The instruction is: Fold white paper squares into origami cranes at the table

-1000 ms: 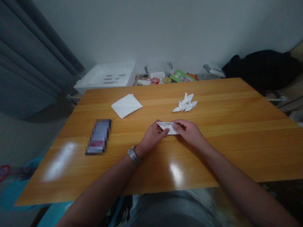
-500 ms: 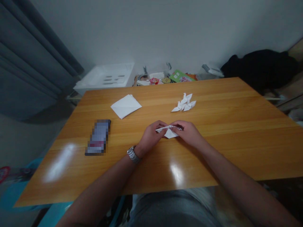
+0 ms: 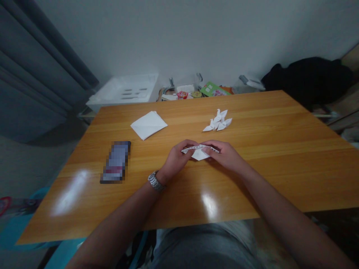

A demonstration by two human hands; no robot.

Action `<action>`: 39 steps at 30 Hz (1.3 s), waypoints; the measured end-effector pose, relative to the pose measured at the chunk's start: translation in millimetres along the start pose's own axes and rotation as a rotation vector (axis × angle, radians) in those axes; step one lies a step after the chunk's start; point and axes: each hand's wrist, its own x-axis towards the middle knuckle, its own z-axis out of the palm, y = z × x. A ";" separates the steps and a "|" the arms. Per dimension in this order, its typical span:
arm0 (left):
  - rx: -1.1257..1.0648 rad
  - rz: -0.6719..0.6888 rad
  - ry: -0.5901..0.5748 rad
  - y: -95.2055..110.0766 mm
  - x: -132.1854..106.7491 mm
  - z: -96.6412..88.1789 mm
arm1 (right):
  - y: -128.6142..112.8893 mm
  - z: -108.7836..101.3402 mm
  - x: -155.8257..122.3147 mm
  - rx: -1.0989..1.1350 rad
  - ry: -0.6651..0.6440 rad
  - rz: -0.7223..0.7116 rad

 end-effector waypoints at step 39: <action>-0.155 0.060 -0.022 4.6 0.9 -4.5 | -1.2 -5.3 -1.8 0.156 0.042 -0.083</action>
